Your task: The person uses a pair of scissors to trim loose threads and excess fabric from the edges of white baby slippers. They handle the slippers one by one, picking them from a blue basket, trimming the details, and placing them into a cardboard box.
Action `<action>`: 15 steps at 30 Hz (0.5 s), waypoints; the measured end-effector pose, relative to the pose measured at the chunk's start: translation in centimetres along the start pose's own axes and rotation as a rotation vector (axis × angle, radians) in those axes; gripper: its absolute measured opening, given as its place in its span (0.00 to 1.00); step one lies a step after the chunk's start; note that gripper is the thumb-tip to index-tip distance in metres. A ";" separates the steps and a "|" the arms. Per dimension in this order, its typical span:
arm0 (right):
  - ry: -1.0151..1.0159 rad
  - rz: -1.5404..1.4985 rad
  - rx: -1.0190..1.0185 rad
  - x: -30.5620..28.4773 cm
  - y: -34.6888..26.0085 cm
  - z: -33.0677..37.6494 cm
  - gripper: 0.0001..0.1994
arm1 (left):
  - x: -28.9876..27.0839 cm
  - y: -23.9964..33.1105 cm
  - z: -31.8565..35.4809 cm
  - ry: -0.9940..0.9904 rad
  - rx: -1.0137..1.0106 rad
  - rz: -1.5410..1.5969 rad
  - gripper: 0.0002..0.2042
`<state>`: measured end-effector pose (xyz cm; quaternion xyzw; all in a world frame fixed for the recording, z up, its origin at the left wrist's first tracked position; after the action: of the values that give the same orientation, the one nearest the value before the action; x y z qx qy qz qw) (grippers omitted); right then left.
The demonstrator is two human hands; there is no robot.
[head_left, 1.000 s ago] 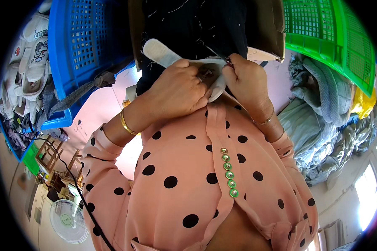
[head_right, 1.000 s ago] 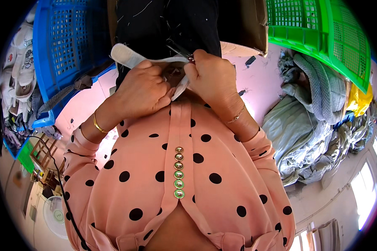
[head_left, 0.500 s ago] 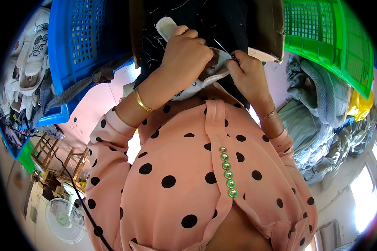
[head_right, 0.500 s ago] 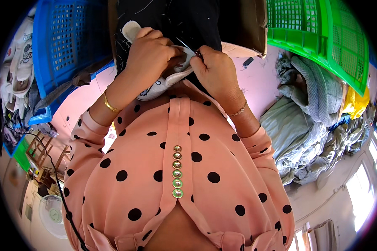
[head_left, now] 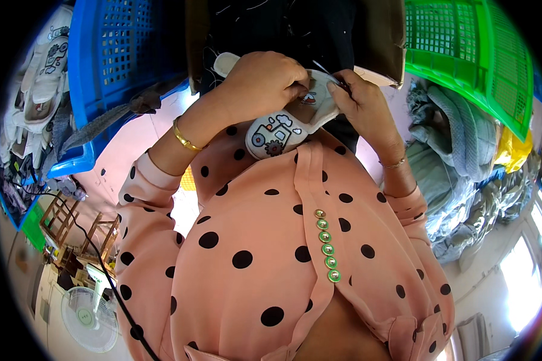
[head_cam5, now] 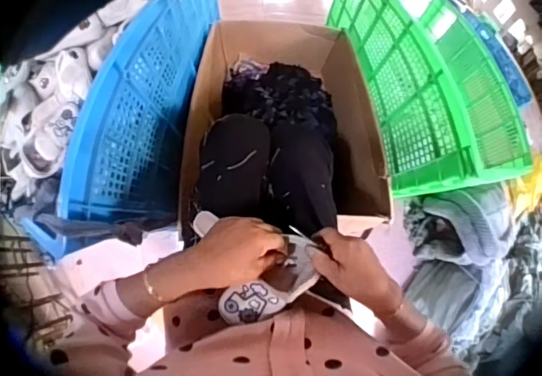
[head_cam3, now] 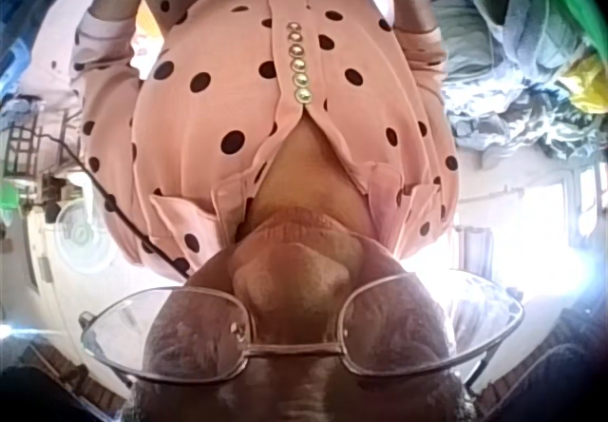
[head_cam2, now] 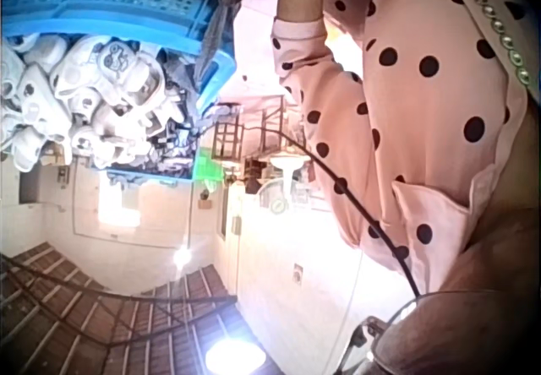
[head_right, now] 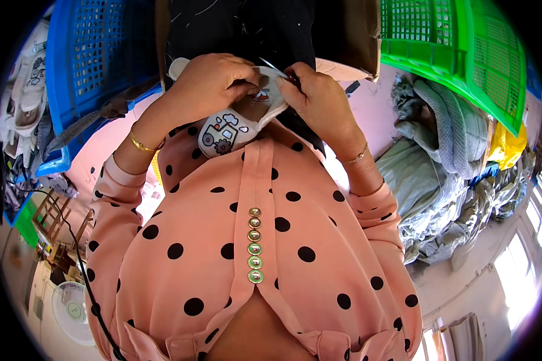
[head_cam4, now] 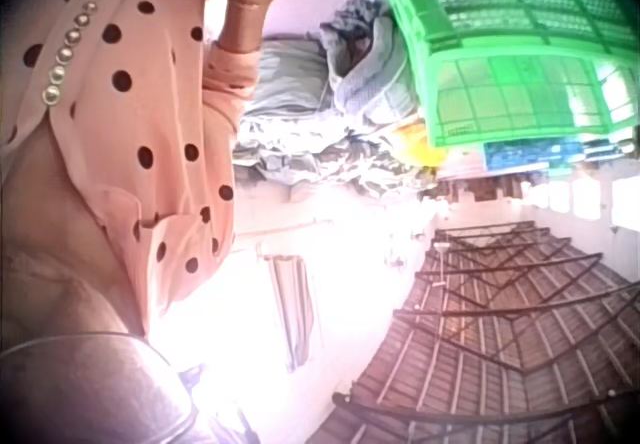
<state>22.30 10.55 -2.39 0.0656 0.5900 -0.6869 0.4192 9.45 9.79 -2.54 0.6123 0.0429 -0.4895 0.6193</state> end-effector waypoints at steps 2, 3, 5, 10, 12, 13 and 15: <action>0.039 0.277 -0.126 -1.7 -1.8 0.4 0.16 | -0.2 0.3 0.0 -0.011 -0.023 0.000 0.06; 0.058 0.414 -0.193 -2.5 -3.0 0.8 0.18 | -0.4 0.5 -0.1 -0.009 -0.022 0.004 0.06; 0.012 0.591 -0.302 -3.3 -5.3 1.3 0.18 | -0.6 0.9 -0.2 -0.019 -0.021 -0.005 0.06; -0.083 0.991 -0.577 -2.5 -8.0 2.5 0.15 | -0.8 2.0 -1.2 -0.068 0.010 -0.083 0.06; -0.158 1.171 -0.587 -1.4 -7.9 2.3 0.12 | -1.0 2.3 -1.4 -0.038 0.026 -0.102 0.06; -0.206 1.277 -0.579 -0.8 -7.6 2.1 0.10 | -1.2 2.5 -1.4 -0.022 0.033 -0.112 0.05; -0.249 1.383 -0.593 -0.1 -7.4 1.9 0.09 | -1.0 2.4 -1.6 -0.042 0.011 -0.110 0.05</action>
<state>18.29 8.63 3.86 0.2270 0.5226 -0.0831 0.8176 11.42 11.04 -0.53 0.6018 0.0607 -0.5359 0.5891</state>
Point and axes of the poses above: each hand's wrist, its own z-axis away from the middle knuckle, its own x-axis out of the palm, y = z × x, the point moved 10 cm from there along -z, towards the middle knuckle, and after that the axes turned 2 degrees about -x, right-handed, at the moved point
